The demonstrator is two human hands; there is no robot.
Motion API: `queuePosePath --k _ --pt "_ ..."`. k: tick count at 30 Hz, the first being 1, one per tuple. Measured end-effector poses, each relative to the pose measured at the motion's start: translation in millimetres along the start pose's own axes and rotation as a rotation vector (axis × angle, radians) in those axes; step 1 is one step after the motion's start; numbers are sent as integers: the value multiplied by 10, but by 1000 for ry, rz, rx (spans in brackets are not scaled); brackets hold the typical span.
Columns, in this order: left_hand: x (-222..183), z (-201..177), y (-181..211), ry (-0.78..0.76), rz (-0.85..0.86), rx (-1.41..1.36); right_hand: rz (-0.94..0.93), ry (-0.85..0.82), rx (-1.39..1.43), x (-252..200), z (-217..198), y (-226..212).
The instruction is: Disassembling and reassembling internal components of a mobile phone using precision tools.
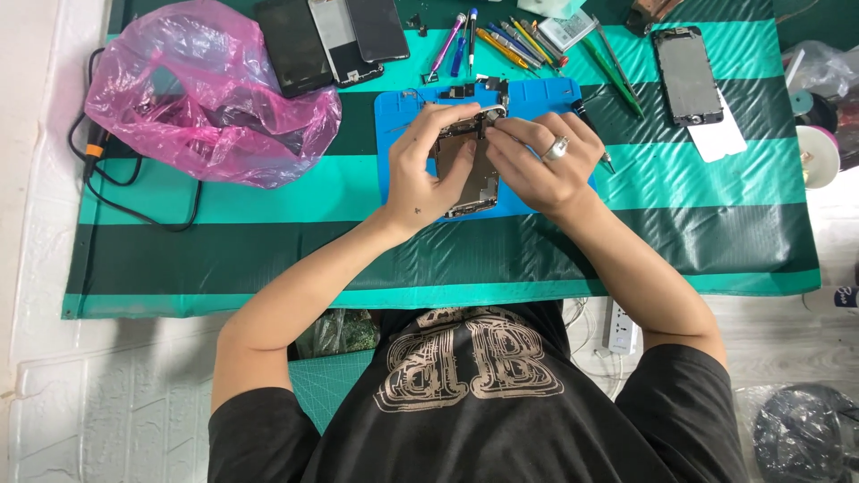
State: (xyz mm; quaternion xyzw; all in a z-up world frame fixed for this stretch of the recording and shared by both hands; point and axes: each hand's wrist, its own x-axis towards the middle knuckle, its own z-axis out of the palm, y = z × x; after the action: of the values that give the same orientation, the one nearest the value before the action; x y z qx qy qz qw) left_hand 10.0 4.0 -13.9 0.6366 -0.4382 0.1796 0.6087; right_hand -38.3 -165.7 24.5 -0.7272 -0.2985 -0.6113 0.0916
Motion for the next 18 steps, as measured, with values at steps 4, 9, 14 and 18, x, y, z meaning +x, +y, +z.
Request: queuePosePath --k 4,9,14,18 --pt "1 -11 25 6 6 -11 -26 -22 -32 3 6 -13" --pt "27 -18 52 45 1 -20 -50 -67 -22 -12 6 -23" --pt "72 -31 31 77 21 -24 3 -72 -20 -10 41 -41" --pt "88 -27 35 99 6 -23 141 -81 108 -65 49 -40"
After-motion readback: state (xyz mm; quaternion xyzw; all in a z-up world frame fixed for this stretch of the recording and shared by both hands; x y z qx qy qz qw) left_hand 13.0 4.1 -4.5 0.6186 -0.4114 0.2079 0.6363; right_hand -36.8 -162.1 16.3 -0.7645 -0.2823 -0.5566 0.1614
